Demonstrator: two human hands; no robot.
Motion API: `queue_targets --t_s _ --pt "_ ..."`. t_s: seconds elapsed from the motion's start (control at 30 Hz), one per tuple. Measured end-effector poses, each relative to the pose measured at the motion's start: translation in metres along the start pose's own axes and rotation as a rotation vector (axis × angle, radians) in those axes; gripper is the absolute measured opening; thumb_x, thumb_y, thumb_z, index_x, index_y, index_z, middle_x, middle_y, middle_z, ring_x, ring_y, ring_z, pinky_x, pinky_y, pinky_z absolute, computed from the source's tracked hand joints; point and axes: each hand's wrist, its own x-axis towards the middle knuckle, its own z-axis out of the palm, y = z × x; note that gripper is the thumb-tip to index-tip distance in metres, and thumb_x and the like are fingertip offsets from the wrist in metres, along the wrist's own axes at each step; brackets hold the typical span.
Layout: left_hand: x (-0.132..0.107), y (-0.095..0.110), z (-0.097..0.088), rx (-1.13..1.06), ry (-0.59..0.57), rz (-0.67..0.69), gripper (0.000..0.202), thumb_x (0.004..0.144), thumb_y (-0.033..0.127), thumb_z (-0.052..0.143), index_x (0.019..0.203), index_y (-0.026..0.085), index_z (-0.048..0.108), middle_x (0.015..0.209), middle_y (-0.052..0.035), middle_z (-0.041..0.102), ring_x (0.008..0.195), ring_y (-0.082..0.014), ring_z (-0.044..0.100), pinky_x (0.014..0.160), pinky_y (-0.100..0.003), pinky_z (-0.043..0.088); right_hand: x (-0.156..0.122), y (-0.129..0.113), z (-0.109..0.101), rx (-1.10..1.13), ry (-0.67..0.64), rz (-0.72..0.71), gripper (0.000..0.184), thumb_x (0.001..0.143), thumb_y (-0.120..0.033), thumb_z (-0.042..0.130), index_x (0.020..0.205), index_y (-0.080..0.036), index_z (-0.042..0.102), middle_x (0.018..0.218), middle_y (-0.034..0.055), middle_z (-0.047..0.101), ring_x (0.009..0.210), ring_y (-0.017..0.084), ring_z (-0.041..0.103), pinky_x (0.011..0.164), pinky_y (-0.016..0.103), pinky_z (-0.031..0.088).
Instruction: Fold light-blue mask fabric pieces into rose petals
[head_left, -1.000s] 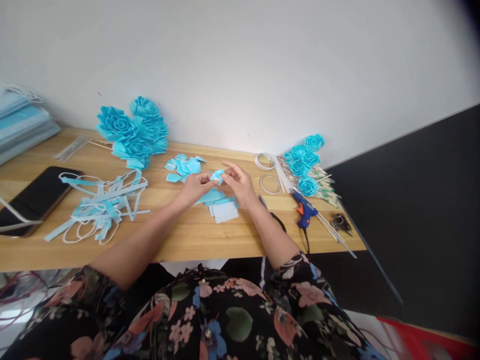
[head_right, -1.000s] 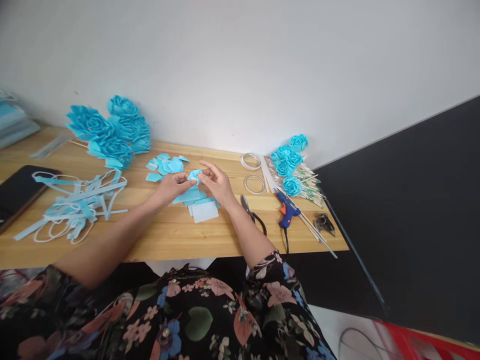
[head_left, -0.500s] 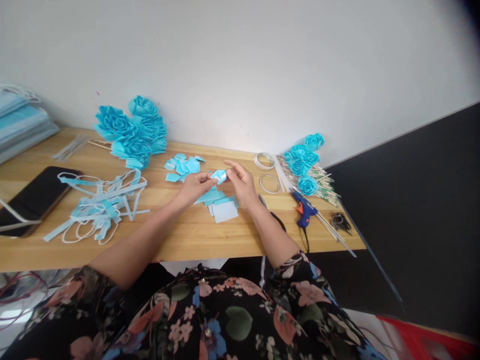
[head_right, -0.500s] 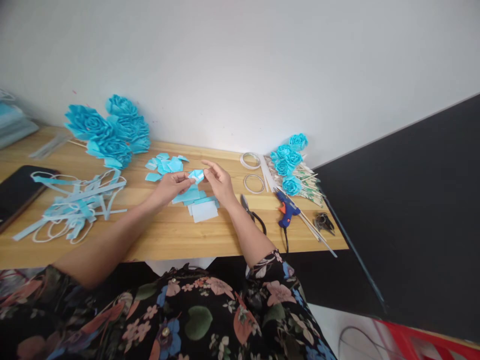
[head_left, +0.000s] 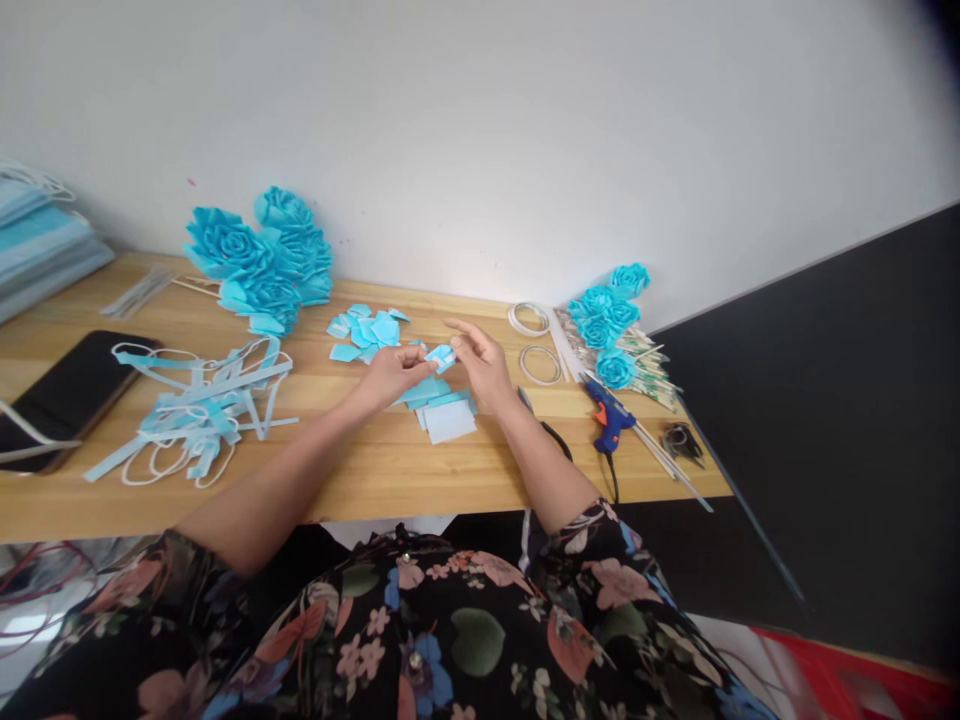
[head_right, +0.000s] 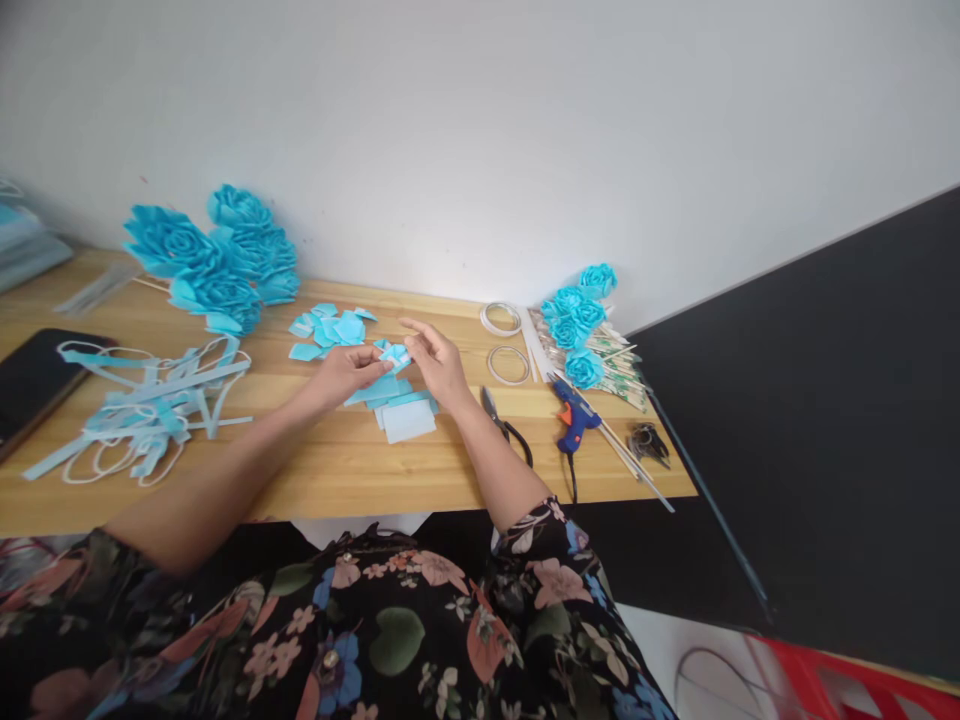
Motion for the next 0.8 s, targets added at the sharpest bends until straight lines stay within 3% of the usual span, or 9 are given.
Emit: queue_targets --t_s 0.17,0.3,0.5,0.63,0.73,0.8 --pt "0.002 -0.006 0.001 0.045 0.021 0.02 0.034 0.069 0.047 0.065 0.06 0.017 0.054 0.054 0.005 0.038 0.052 -0.008 0.03 0.052 -0.025 0.021 0.0 0.002 0.003 0.015 -0.077 0.049 0.056 0.076 -0.041 0.073 0.128 -0.022 0.06 0.083 -0.0021 0.064 0.071 0.011 0.056 0.07 0.026 0.048" --pt "0.004 -0.007 0.0 0.035 0.056 0.036 0.033 0.068 0.047 0.066 0.061 0.016 0.058 0.056 0.0042 0.044 0.053 -0.0079 0.033 0.051 -0.024 0.022 0.001 0.001 0.003 -0.023 0.021 0.023 0.045 0.082 -0.041 0.065 0.122 -0.02 0.064 0.074 -0.003 0.06 0.068 0.011 0.054 0.069 0.026 0.047" --pt "0.003 0.006 -0.022 0.013 0.261 0.067 0.033 0.071 0.046 0.067 0.061 0.016 0.055 0.054 0.0045 0.044 0.051 -0.0077 0.035 0.051 -0.023 0.026 0.005 0.002 -0.001 -0.018 0.134 0.026 0.04 0.085 -0.043 0.06 0.117 -0.02 0.065 0.08 0.0 0.067 0.069 0.012 0.057 0.07 0.027 0.049" --pt "0.01 0.0 -0.044 0.039 0.409 0.089 0.03 0.073 0.044 0.066 0.065 0.016 0.058 0.056 0.0041 0.046 0.051 -0.0081 0.036 0.051 -0.023 0.027 0.006 0.005 -0.003 -0.002 0.161 0.029 0.039 0.084 -0.043 0.059 0.115 -0.02 0.065 0.08 -0.0002 0.068 0.066 0.011 0.055 0.068 0.027 0.049" --pt "0.018 -0.011 -0.06 0.174 0.523 0.064 0.025 0.077 0.04 0.061 0.071 0.016 0.063 0.058 0.0022 0.05 0.053 -0.0104 0.042 0.053 -0.023 0.031 0.007 0.007 -0.003 0.008 0.161 0.025 0.039 0.084 -0.042 0.059 0.114 -0.019 0.065 0.079 -0.0004 0.067 0.064 0.01 0.054 0.067 0.026 0.048" --pt "0.019 -0.011 -0.067 0.326 0.618 0.071 0.024 0.078 0.032 0.058 0.089 0.014 0.069 0.063 0.0003 0.056 0.061 -0.0135 0.05 0.059 -0.024 0.037 0.008 0.008 -0.004 0.011 0.16 0.015 0.038 0.084 -0.04 0.059 0.113 -0.018 0.065 0.078 -0.0006 0.067 0.063 0.01 0.054 0.066 0.026 0.047"
